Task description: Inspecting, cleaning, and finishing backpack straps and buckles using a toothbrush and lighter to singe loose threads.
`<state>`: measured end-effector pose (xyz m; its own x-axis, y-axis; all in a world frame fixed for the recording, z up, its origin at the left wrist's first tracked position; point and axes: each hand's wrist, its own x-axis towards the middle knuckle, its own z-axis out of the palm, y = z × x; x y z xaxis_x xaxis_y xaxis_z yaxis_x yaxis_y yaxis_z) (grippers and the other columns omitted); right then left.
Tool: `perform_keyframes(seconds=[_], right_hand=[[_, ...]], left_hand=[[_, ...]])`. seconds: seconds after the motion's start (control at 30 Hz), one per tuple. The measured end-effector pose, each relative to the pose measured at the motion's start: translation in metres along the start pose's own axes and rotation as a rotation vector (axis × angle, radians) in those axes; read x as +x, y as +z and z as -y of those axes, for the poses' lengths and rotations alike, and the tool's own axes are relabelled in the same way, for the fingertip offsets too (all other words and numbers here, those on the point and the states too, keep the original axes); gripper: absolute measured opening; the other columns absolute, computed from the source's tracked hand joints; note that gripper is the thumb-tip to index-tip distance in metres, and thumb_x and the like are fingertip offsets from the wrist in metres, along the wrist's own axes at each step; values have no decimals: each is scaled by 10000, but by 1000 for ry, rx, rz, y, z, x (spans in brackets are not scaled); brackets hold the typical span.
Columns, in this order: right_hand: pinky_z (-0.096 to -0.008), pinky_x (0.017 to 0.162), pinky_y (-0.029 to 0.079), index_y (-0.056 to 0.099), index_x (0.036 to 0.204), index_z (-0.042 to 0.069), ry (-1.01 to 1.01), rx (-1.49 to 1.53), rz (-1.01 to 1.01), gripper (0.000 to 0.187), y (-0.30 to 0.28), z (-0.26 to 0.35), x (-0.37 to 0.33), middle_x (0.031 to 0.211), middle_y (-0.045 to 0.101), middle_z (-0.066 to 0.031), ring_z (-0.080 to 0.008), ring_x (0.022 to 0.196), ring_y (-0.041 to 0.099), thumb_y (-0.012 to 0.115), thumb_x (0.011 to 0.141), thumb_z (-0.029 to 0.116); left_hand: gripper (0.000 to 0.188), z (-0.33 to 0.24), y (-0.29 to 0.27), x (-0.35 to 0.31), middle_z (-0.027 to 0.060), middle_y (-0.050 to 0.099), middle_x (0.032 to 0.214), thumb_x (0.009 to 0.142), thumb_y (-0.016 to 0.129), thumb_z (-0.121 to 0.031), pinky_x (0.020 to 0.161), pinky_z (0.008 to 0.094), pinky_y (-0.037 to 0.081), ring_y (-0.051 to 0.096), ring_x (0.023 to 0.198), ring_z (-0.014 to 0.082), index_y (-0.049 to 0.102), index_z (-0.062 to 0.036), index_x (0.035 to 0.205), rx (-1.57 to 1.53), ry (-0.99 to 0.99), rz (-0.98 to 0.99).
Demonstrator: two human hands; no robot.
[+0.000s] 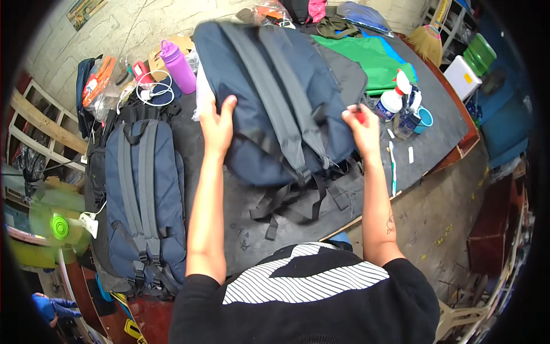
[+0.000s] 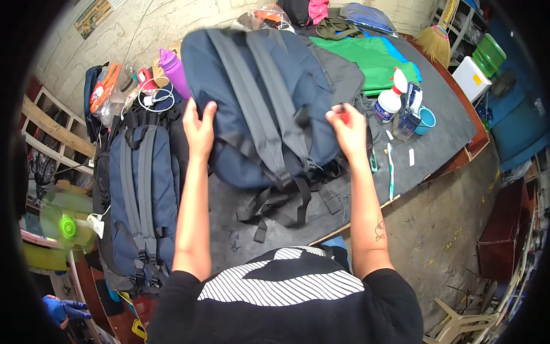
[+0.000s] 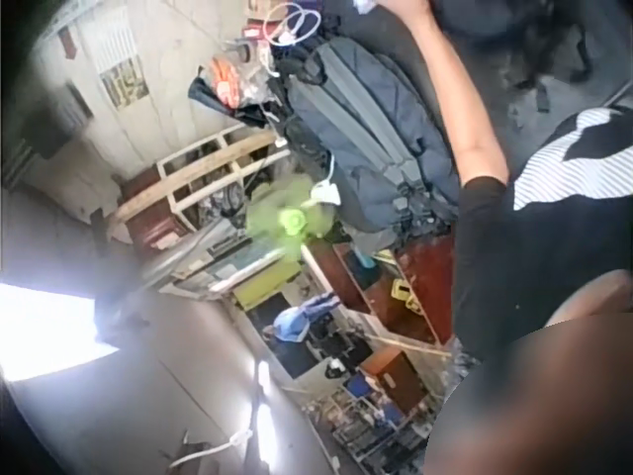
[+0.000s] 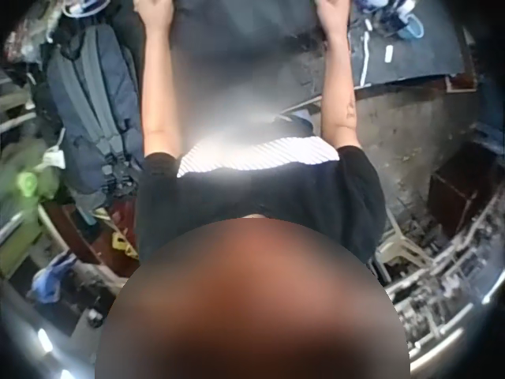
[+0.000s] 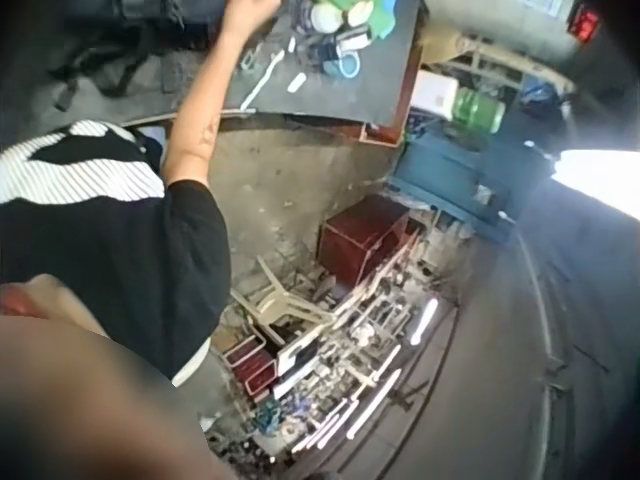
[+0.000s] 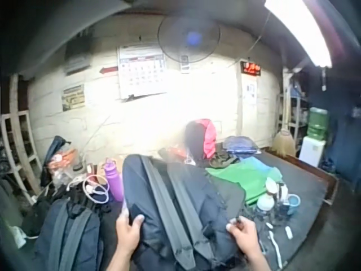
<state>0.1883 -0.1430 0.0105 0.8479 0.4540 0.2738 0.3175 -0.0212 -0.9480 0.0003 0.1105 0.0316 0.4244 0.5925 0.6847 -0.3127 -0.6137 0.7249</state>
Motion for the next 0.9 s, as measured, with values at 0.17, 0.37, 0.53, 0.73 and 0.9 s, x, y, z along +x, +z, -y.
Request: perform_keyframes(seconds=[0.17, 0.37, 0.53, 0.73, 0.9], right_hand=[[-275, 710, 448, 555, 1043, 9, -138, -333, -147, 320, -4, -55, 30, 833, 576, -55, -157, 754, 553, 697, 792, 147], [-385, 703, 457, 567, 858, -5, -4, -475, -9, 388, 16, -47, -32, 780, 558, -134, -292, 734, 574, 698, 775, 351], [-352, 635, 461, 585, 785, -6, -16, -784, 196, 498, 75, -45, -79, 699, 588, -109, -241, 701, 602, 745, 685, 455], [-235, 461, 377, 556, 869, 68, 417, 583, 412, 212, 16, -33, -21, 787, 648, -71, -127, 576, 544, 679, 804, 228], [-180, 446, 365, 489, 1230, 102, 335, 1079, 416, 380, -42, 21, -7, 923, 633, -140, -39, 481, 404, 595, 887, 225]], left_hand=[[644, 68, -9, 36, 179, 559, 1067, 780, 706, -228, 876, 340, 443, 555, 964, 270, 428, -23, 1323, 803, -230, -139], [463, 12, 41, -74, 170, 506, 954, 768, 715, -240, 755, 401, 455, 553, 884, 294, 479, 5, 1081, 566, -408, 245], [314, 51, 53, -124, 73, 596, 664, 791, 705, -155, 490, 283, 457, 576, 561, 149, 507, 42, 934, 290, -658, 292], [403, -14, 4, -51, 149, 637, 1024, 874, 604, -122, 825, 354, 498, 619, 950, 248, 480, 5, 1236, -935, -1000, 430], [736, -70, -30, -19, 214, 594, 1156, 828, 648, -142, 913, 384, 457, 604, 1039, 305, 249, -64, 1441, -702, -722, 589]])
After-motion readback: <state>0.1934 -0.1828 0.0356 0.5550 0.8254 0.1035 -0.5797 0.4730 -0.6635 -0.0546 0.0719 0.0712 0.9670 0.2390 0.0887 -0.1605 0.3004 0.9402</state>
